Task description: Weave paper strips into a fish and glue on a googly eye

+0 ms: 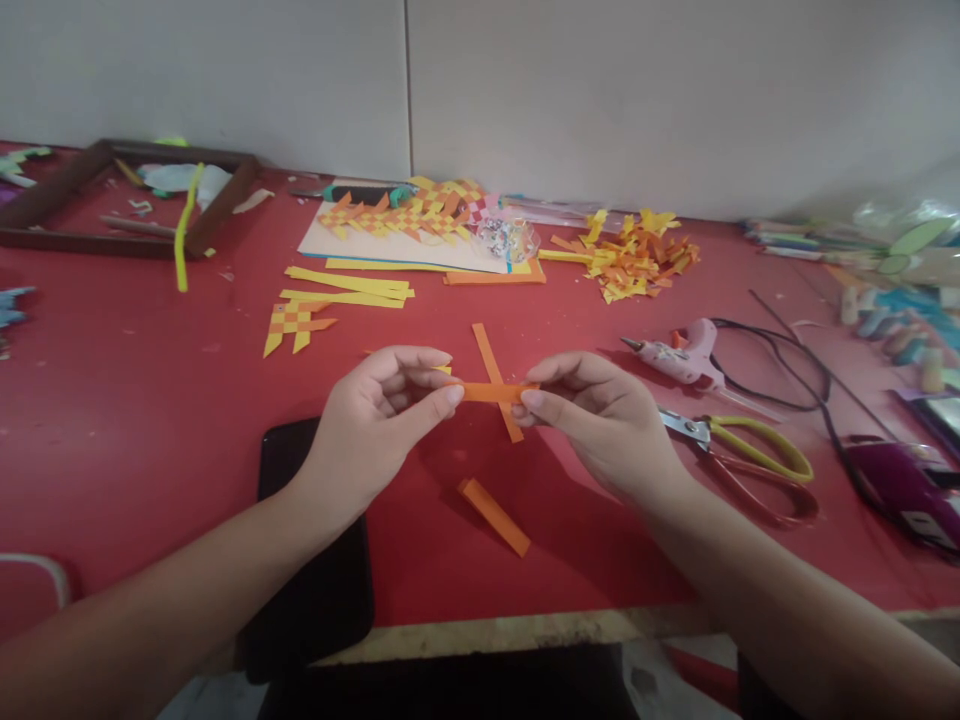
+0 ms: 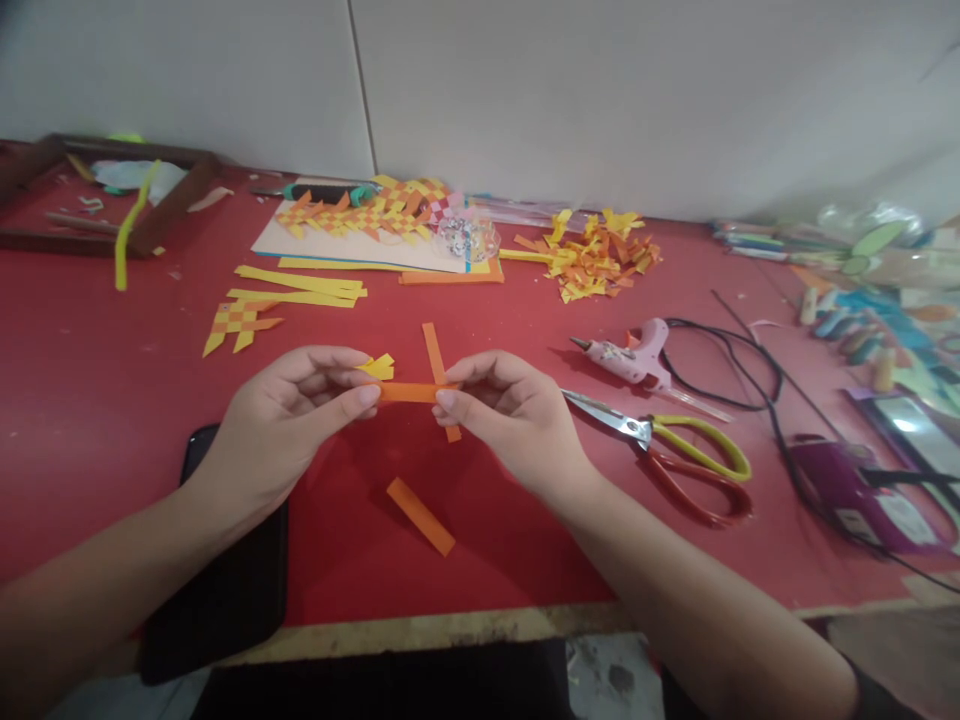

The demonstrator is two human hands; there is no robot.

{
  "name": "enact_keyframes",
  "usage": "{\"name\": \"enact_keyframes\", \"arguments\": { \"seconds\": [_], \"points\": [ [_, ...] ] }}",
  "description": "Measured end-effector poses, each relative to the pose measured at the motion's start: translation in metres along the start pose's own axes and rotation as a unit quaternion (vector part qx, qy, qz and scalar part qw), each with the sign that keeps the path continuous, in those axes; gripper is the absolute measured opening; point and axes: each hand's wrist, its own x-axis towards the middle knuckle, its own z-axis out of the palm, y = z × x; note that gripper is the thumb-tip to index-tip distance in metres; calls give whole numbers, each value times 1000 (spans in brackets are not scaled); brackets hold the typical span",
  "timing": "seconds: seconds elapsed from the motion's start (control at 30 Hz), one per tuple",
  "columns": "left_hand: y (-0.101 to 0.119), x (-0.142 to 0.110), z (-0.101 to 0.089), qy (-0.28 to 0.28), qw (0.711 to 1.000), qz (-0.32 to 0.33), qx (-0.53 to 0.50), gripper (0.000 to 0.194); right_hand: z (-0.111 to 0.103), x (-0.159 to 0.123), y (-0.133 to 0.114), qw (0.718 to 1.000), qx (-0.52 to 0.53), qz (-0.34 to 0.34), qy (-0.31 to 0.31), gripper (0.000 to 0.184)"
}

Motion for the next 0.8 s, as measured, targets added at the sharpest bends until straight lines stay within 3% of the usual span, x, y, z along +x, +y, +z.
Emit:
{"name": "enact_keyframes", "arguments": {
  "seconds": [0.37,0.8],
  "points": [
    [-3,1,-1,-1,1000,-8,-3,27,0,1,-3,1000,-18,-19,-2,24],
    [2,-1,2,5,1000,-9,-26,23,-1,-1,-8,992,-110,-57,-13,27]
  ]
}}
